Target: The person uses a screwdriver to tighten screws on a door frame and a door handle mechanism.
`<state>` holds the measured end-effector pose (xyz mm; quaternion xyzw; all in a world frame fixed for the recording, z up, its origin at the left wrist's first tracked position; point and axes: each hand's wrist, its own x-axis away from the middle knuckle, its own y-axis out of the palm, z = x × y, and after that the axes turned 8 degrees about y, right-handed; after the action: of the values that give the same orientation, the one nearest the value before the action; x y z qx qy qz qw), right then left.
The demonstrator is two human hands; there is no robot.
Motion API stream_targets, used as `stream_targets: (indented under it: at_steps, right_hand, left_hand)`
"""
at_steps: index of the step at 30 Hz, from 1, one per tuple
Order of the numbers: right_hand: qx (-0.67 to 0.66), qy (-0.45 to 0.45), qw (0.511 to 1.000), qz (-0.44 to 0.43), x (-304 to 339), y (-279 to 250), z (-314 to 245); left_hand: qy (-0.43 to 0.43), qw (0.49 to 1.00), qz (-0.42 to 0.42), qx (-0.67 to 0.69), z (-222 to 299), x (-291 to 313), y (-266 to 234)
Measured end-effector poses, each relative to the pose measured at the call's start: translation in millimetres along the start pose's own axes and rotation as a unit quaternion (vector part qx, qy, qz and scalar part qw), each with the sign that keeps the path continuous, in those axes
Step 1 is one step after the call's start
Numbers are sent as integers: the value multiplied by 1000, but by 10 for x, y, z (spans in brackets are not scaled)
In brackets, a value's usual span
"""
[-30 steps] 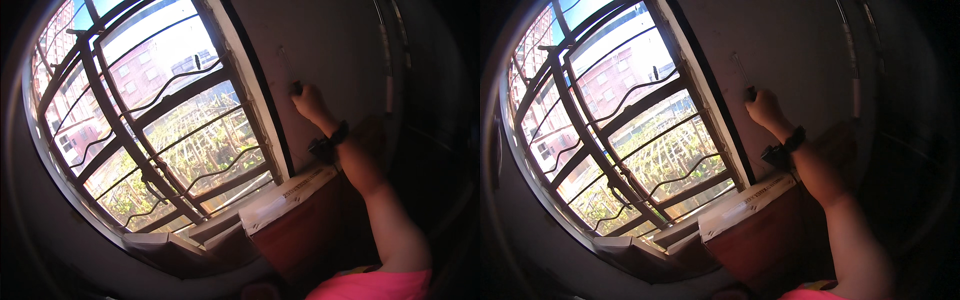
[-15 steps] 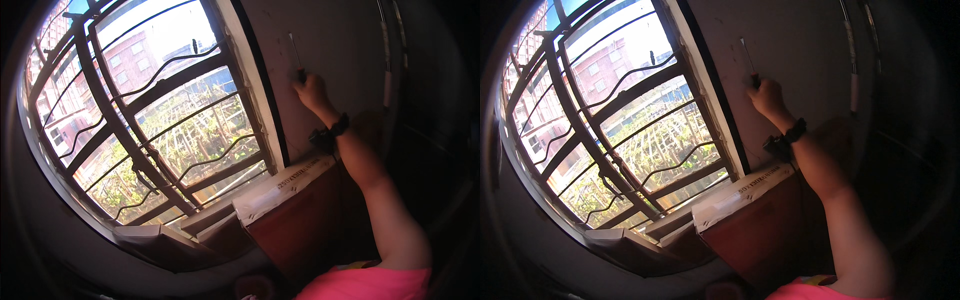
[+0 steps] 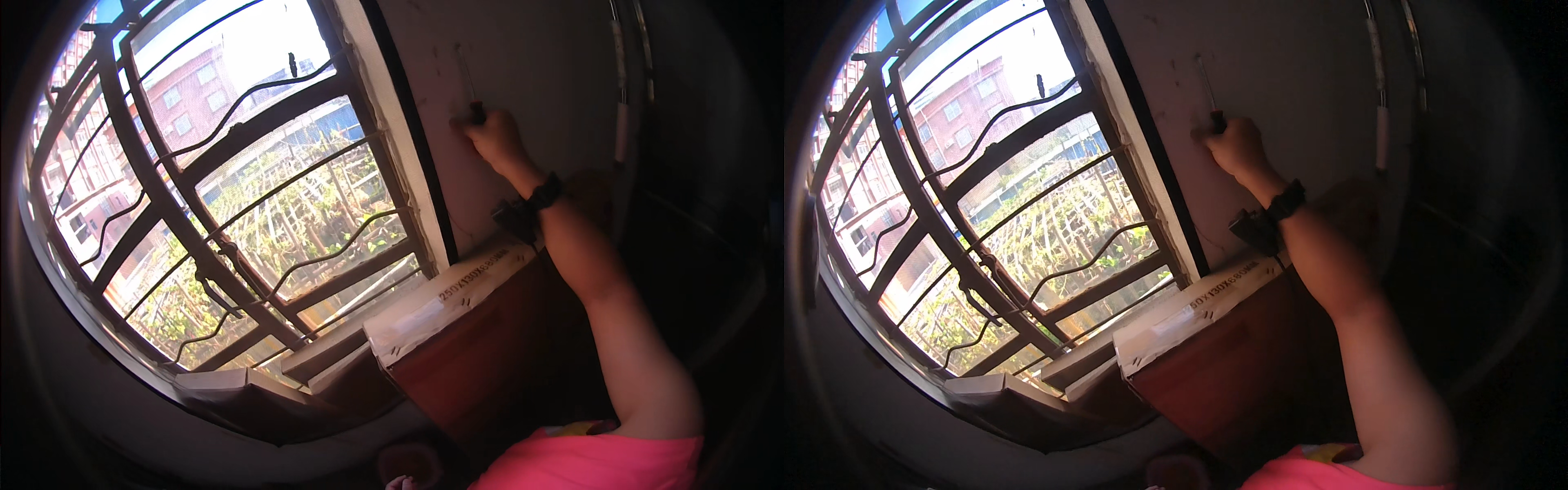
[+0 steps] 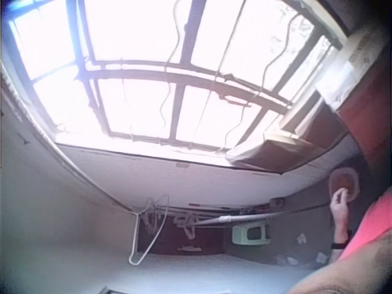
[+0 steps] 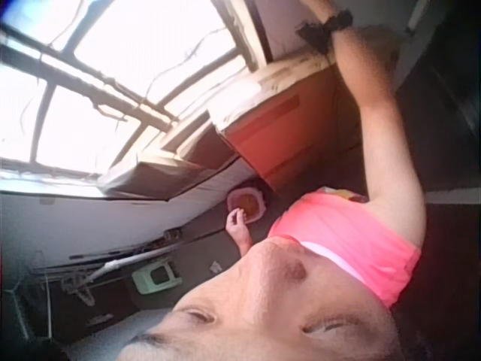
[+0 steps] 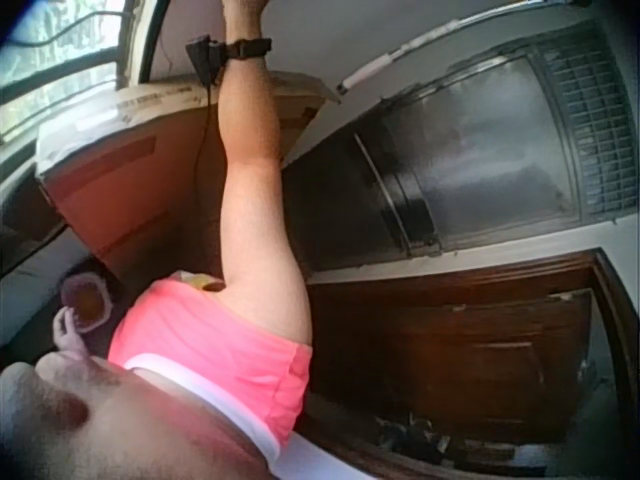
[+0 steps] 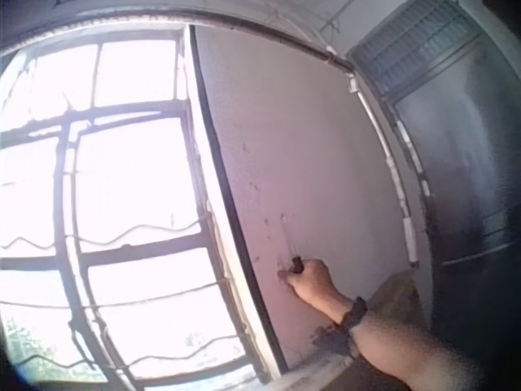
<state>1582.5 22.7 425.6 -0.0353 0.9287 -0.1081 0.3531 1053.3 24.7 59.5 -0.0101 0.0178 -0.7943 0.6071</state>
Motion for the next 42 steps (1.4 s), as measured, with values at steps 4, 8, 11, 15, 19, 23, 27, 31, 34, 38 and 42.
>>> stream_targets:
  at_steps: [4,8,11,15,19,23,27,31,34,38,42]
  right_hand:
    - [50,-113,990,75,-58,24,11]
    - [107,-56,991,60,2,39,-181]
    - [113,-41,991,55,-22,34,-197]
    - [136,-46,988,53,-33,40,-190]
    - [142,-38,987,65,-38,122,-176]
    - [143,-13,989,46,-50,182,-153]
    - [114,-31,992,53,-91,128,14]
    - [4,-77,994,81,-66,4,180]
    - [-1,-105,992,70,-106,-79,219]
    - [-48,-142,986,78,-130,-29,157]
    - [-131,-131,980,78,-173,5,123]
  left_hand:
    - [-1,1000,7,2,11,33,0]
    - [-10,1000,15,-9,52,56,10]
    - [-14,1000,18,4,150,58,64]
    - [-1,1000,14,-11,165,37,66]
    - [10,1000,13,-24,124,9,51]
    - [5,1000,11,-17,142,15,55]
    - [-9,1000,21,7,106,46,25]
    - [-19,999,17,21,73,51,13]
    - [-9,1000,12,10,107,37,44]
    - [2,1000,4,-1,117,-3,63]
    - [10,1000,4,-8,118,-9,84]
